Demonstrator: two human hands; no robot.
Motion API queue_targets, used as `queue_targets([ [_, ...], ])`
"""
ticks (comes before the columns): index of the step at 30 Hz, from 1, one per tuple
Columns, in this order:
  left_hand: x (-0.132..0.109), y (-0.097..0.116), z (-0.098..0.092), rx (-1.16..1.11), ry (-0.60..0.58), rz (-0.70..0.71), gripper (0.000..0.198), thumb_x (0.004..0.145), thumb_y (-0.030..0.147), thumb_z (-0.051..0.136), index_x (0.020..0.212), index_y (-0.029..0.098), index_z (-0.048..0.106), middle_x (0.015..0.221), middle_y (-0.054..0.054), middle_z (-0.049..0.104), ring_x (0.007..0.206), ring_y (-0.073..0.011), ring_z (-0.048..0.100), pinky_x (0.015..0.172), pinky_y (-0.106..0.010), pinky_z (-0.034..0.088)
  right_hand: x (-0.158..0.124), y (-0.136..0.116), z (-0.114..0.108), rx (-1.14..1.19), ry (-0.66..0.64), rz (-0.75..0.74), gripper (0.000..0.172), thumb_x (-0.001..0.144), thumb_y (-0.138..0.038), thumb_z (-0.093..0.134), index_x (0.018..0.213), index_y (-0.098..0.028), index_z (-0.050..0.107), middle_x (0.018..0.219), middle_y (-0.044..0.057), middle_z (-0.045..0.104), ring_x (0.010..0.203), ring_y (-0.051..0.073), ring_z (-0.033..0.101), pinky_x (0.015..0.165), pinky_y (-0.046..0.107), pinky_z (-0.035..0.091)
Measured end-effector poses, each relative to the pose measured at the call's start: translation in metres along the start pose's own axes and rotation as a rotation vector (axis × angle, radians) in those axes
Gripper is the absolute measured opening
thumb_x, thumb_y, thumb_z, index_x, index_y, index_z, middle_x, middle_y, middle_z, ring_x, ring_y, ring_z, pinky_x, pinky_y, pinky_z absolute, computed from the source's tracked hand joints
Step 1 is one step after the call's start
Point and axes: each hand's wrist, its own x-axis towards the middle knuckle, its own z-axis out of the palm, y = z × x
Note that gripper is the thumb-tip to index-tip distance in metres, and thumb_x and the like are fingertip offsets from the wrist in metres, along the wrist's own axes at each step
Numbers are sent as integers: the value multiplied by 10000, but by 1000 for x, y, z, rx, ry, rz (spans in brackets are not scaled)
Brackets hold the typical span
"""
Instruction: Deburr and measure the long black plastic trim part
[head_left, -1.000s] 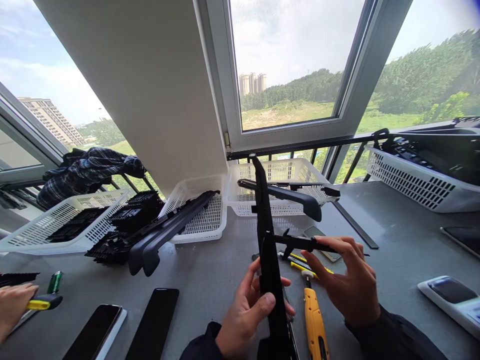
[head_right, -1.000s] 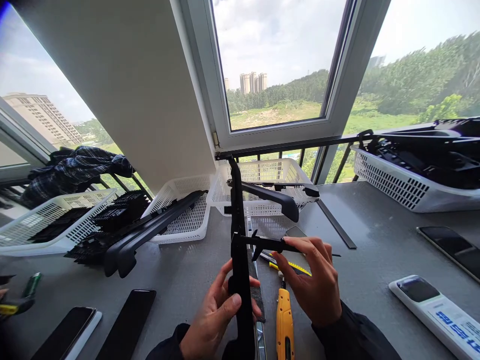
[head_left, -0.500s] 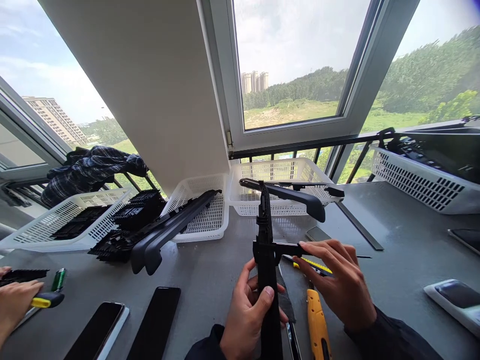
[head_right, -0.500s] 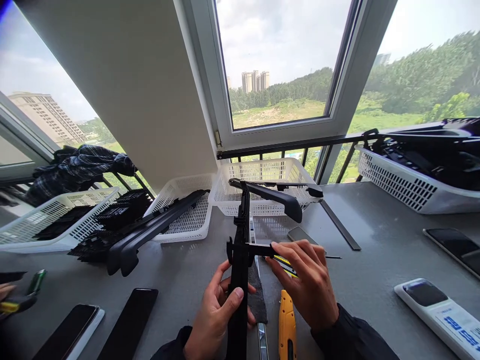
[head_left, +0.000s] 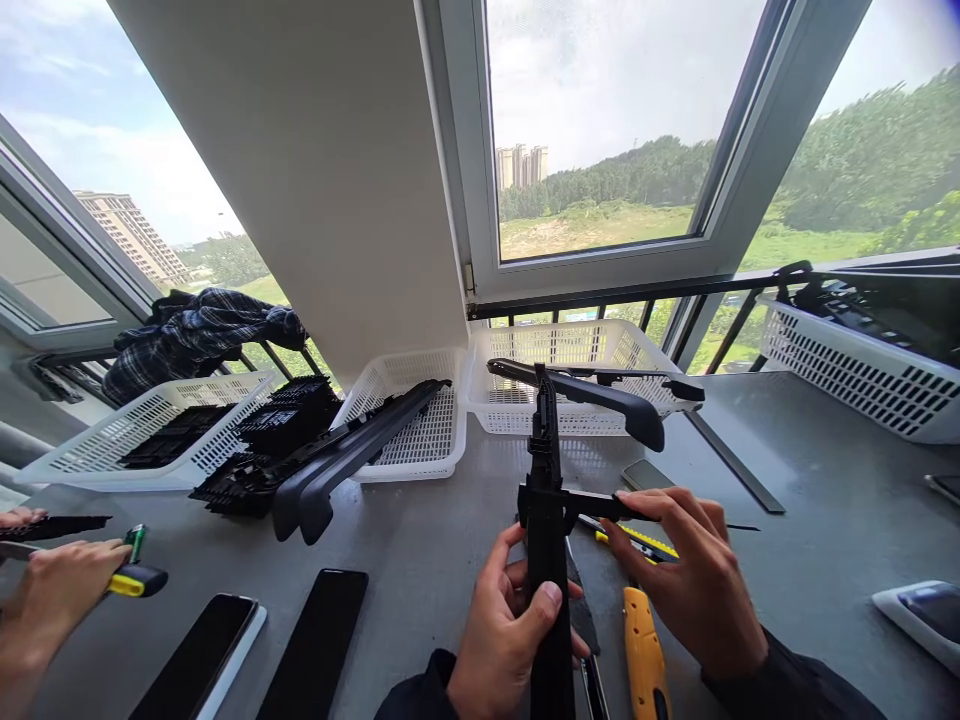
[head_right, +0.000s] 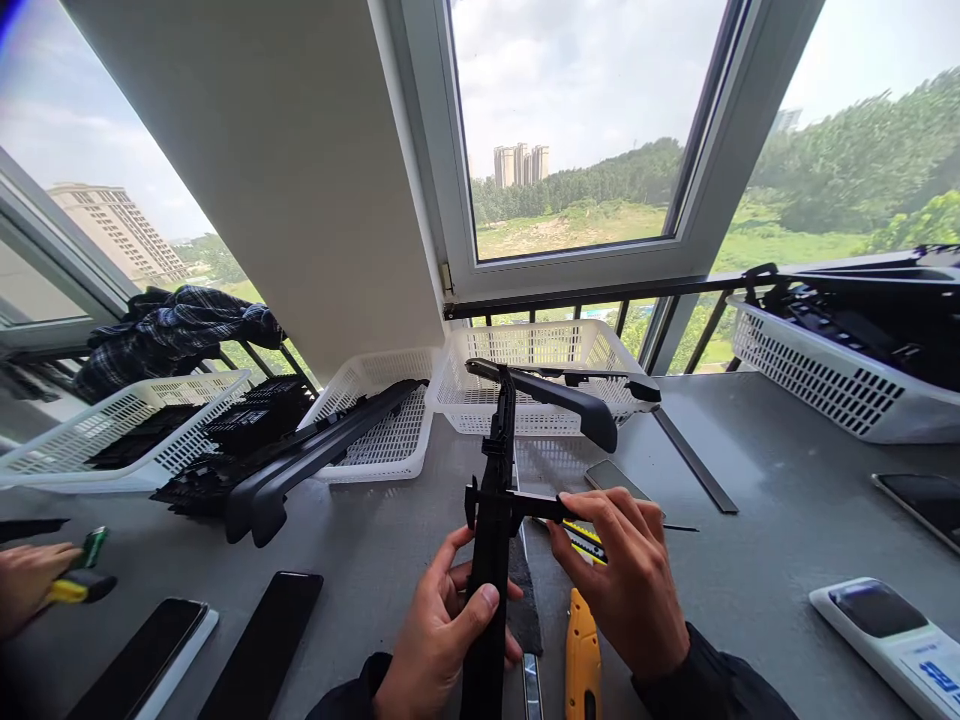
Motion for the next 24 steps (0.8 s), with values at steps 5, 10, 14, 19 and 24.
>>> queue_targets([
  [5, 3, -2, -1, -10, -19, -9, 881, 770, 640, 861, 1405, 234, 404, 972, -64, 753, 546, -168, 733, 544, -275, 585, 0, 1, 1, -1, -7, -23, 98, 1032, -305, 672, 1093, -229, 660, 911, 46, 750, 844, 240, 678, 811, 408, 430],
  [10, 3, 2, 0, -2, 3, -9, 885, 759, 642, 867, 1387, 220, 409, 973, -63, 748, 551, -161, 729, 550, -268, 586, 2, 0, -1, 0, -17, -47, 119, 1037, -301, 679, 1128, -225, 680, 931, 47, 777, 853, 241, 682, 811, 408, 427],
  [14, 1, 4, 2, 0, 10, -27, 901, 758, 640, 867, 1403, 211, 406, 1005, -81, 745, 551, -159, 730, 557, -277, 601, 3, -1, -4, 8, -24, -62, 152, 1034, -298, 687, 1163, -218, 692, 942, 51, 787, 870, 245, 684, 801, 406, 421],
  [19, 2, 0, 0, 11, 19, -15, 863, 771, 627, 862, 1385, 211, 421, 1005, -88, 750, 551, -164, 734, 549, -272, 603, 5, -4, -6, 15, -27, -64, 134, 1035, -267, 688, 1157, -214, 697, 941, 50, 787, 862, 240, 679, 796, 406, 412],
  [24, 2, -2, -2, 3, 3, -3, 847, 786, 613, 857, 1391, 214, 419, 1018, -92, 752, 565, -163, 743, 546, -259, 601, 6, -3, -5, 13, -28, -63, 131, 1029, -276, 698, 1144, -213, 702, 939, 49, 790, 860, 241, 680, 790, 406, 410],
])
